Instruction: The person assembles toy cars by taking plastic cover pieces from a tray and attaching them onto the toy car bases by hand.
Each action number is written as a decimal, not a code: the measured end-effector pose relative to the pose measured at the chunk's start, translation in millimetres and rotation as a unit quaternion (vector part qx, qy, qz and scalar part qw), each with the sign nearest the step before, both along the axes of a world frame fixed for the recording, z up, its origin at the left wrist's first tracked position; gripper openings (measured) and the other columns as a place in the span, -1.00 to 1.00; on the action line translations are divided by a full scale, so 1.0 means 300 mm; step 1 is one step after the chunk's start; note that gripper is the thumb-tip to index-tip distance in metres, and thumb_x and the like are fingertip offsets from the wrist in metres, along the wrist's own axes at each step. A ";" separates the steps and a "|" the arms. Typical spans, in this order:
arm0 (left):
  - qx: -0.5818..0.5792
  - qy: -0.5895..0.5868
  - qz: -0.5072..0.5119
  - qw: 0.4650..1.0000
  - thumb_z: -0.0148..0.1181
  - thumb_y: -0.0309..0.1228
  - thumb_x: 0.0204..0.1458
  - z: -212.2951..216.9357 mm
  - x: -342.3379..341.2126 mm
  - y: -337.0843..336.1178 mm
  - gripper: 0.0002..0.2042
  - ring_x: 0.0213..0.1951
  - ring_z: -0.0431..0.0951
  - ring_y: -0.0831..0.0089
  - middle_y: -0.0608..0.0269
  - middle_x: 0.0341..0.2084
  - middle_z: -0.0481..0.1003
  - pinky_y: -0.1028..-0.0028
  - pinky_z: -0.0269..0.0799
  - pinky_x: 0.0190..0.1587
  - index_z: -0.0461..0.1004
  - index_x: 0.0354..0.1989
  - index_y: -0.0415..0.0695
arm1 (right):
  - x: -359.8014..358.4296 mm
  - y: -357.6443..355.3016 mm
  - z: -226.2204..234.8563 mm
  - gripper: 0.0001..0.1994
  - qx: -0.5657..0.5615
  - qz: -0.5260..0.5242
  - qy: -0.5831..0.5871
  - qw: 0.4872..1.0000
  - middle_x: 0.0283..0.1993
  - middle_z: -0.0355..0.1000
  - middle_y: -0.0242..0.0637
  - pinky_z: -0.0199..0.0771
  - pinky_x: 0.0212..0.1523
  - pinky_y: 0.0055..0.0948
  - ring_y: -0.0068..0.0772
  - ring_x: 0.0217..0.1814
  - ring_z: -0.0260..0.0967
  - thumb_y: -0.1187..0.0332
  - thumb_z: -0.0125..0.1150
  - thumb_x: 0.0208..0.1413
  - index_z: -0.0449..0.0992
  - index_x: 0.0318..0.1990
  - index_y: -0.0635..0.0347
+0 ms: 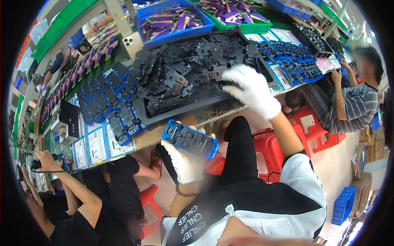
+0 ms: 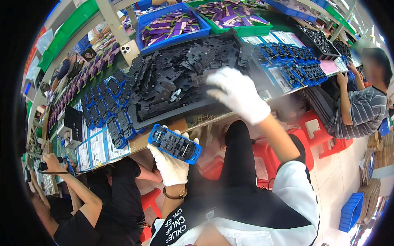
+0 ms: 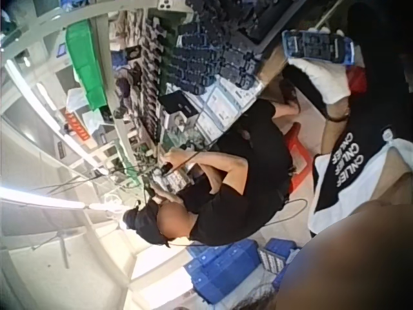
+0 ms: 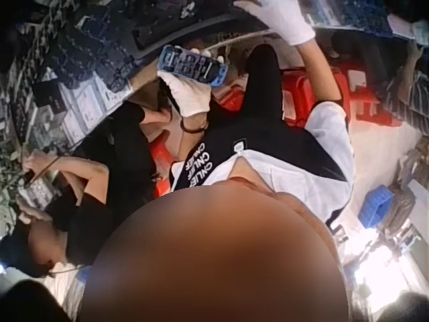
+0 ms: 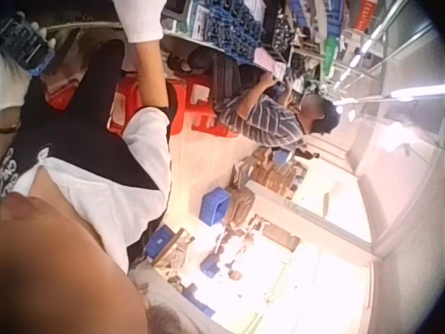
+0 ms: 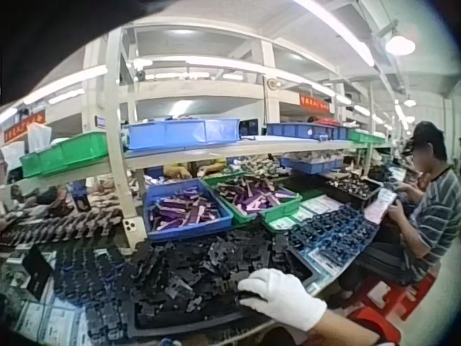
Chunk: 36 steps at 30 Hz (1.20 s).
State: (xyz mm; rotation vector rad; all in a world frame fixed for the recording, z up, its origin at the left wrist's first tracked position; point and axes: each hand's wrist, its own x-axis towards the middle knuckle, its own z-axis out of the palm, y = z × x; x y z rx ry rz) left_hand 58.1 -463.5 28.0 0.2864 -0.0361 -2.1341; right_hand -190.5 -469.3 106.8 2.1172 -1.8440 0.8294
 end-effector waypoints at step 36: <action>-0.031 -0.166 0.103 0.980 -0.03 0.32 0.07 -0.122 0.332 -0.091 -0.32 -0.19 0.54 0.13 0.12 -0.17 0.50 0.05 0.54 -0.23 0.37 0.11 -0.02 | 0.059 0.177 -0.432 -0.93 0.053 0.130 -0.089 0.986 -0.37 0.47 -0.31 0.42 -0.32 -0.25 -0.15 -0.33 0.42 0.39 0.21 0.09 0.52 -0.40 0.12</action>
